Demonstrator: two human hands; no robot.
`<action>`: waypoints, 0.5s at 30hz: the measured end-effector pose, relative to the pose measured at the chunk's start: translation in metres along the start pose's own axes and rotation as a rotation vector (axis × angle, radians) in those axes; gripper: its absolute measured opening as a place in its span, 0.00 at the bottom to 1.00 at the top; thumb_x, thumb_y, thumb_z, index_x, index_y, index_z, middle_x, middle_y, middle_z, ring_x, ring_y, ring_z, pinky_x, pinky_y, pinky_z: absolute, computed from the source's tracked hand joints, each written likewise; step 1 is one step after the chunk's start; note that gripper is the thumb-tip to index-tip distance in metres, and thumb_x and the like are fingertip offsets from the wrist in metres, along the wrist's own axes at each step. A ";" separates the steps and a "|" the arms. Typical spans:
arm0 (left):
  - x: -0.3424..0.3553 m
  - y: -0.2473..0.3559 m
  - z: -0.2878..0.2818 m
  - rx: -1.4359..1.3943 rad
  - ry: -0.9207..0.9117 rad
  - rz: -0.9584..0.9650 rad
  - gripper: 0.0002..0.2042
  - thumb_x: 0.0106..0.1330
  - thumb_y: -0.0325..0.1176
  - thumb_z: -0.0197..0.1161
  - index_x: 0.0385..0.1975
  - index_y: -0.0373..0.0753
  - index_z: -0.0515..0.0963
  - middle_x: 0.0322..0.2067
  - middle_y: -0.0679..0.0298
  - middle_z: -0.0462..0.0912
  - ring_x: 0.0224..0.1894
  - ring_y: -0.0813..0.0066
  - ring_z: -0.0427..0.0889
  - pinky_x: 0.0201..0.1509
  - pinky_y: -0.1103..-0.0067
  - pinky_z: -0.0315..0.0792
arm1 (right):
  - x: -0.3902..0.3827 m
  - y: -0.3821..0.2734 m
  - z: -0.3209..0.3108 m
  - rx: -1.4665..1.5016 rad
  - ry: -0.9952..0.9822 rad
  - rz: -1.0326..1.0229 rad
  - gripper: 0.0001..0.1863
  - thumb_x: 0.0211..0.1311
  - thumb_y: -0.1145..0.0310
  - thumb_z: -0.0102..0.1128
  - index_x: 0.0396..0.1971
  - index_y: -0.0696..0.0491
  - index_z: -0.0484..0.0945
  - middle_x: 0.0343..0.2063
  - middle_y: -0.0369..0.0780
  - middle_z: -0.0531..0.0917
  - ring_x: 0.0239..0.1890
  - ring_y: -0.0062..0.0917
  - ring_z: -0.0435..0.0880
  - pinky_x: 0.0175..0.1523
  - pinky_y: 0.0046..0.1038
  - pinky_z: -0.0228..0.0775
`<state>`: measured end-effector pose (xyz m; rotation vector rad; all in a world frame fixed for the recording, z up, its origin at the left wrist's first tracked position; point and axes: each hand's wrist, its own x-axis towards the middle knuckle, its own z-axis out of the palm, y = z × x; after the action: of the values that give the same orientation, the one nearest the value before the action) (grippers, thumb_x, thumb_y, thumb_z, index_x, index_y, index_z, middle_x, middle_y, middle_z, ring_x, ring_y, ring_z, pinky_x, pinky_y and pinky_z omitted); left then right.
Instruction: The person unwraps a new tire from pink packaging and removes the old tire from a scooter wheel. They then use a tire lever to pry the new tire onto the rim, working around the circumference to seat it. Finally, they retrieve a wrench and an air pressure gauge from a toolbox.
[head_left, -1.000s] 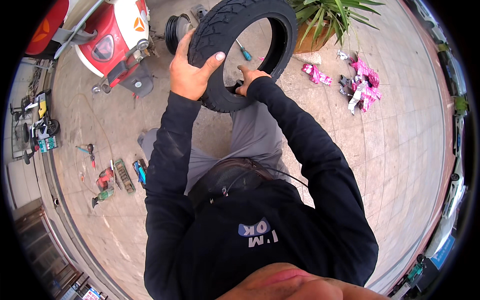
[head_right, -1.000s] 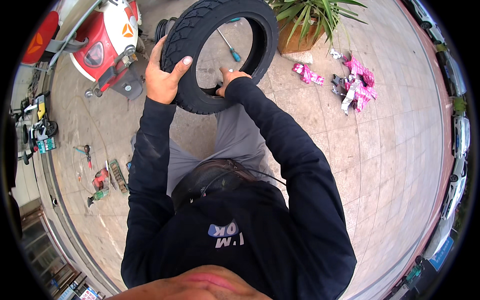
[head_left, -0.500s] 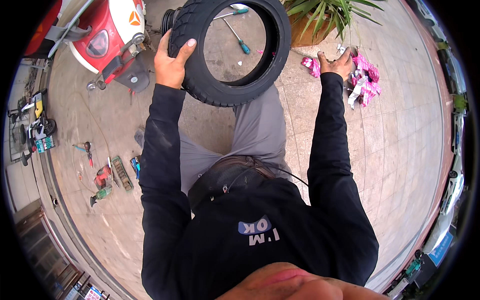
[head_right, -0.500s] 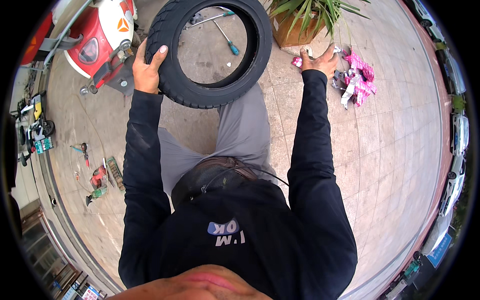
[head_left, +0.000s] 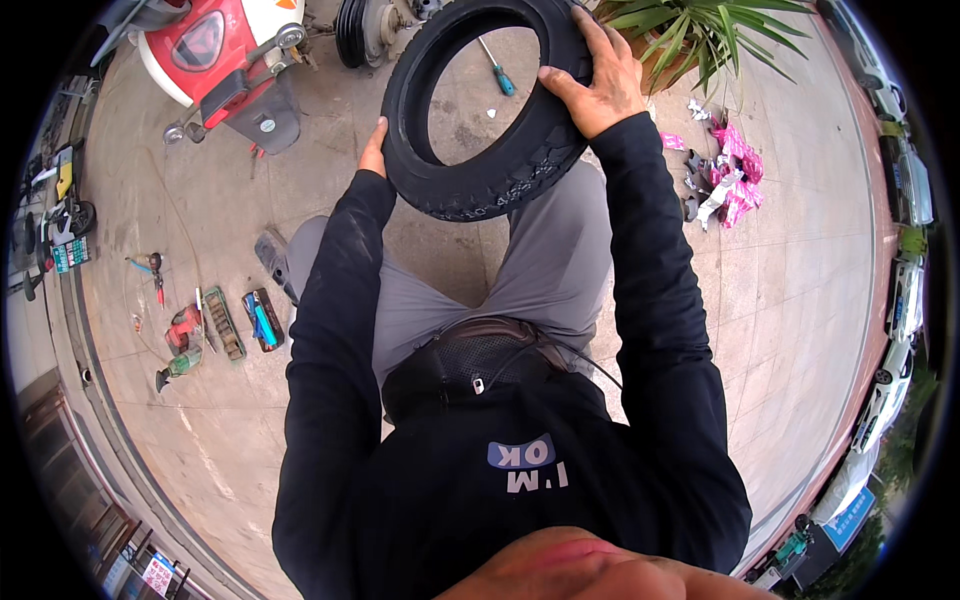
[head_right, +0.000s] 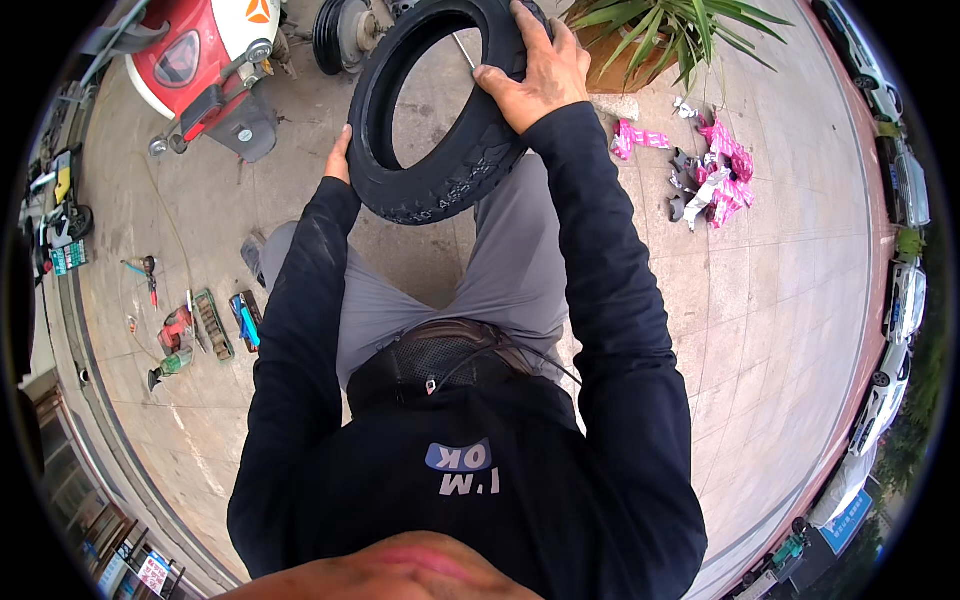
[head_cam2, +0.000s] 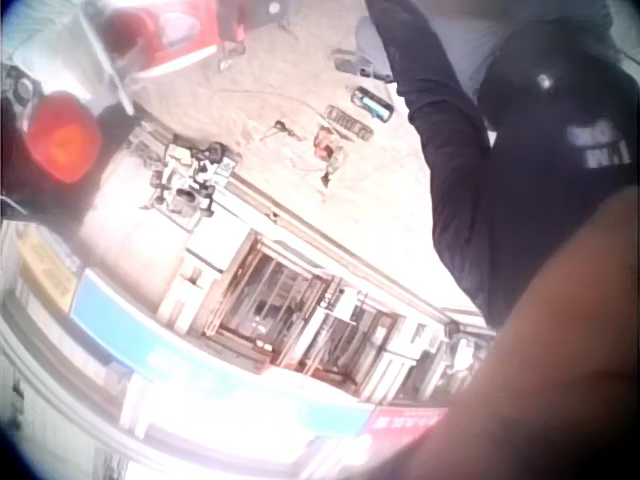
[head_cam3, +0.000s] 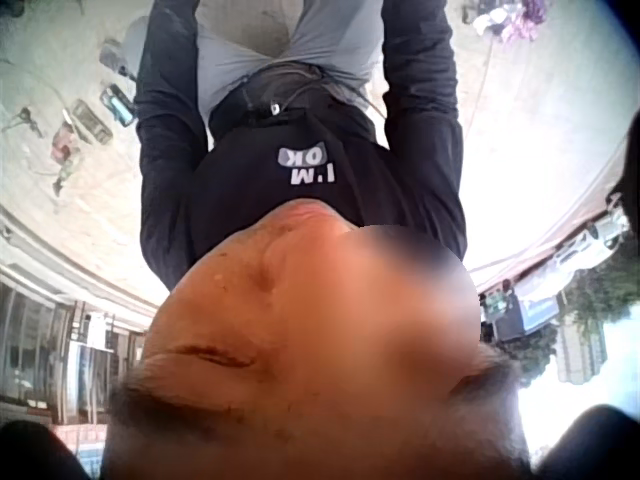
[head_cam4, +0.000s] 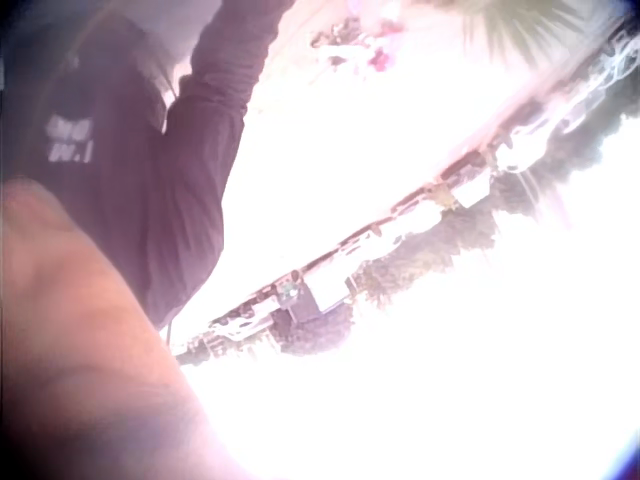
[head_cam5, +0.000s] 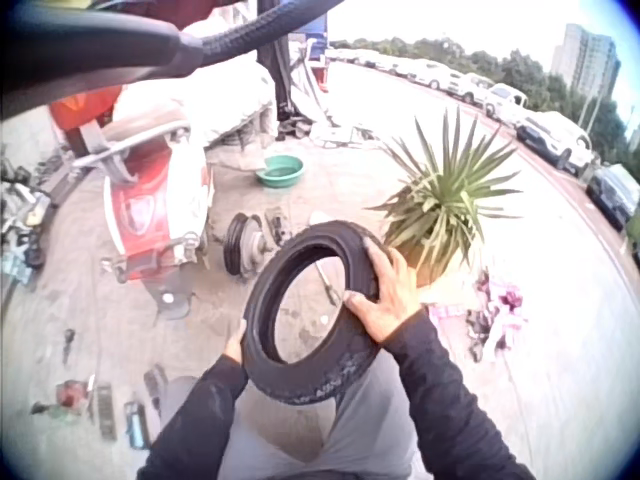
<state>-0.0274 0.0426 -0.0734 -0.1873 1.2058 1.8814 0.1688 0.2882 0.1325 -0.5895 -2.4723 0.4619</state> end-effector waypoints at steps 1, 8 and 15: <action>0.004 -0.013 0.001 0.117 0.092 0.080 0.36 0.70 0.60 0.56 0.65 0.33 0.69 0.55 0.50 0.80 0.51 0.56 0.83 0.61 0.66 0.75 | -0.001 -0.017 -0.004 -0.021 0.005 -0.015 0.44 0.54 0.48 0.69 0.69 0.51 0.65 0.66 0.57 0.66 0.66 0.54 0.66 0.71 0.44 0.58; 0.026 -0.028 -0.025 0.074 0.001 -0.062 0.39 0.62 0.57 0.69 0.63 0.29 0.71 0.53 0.50 0.82 0.50 0.57 0.83 0.59 0.71 0.75 | 0.002 -0.084 -0.017 -0.054 -0.073 -0.083 0.46 0.48 0.60 0.72 0.70 0.51 0.62 0.65 0.60 0.63 0.63 0.58 0.64 0.69 0.49 0.59; 0.021 -0.027 -0.021 0.328 0.047 0.050 0.35 0.54 0.41 0.73 0.58 0.24 0.71 0.48 0.46 0.83 0.46 0.55 0.84 0.53 0.68 0.77 | 0.002 -0.094 -0.011 -0.097 -0.073 -0.125 0.46 0.52 0.54 0.73 0.70 0.52 0.63 0.64 0.59 0.64 0.62 0.57 0.65 0.69 0.48 0.60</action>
<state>-0.0270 0.0429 -0.1136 -0.0218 1.5427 1.6989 0.1443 0.2120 0.1828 -0.4600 -2.5943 0.3215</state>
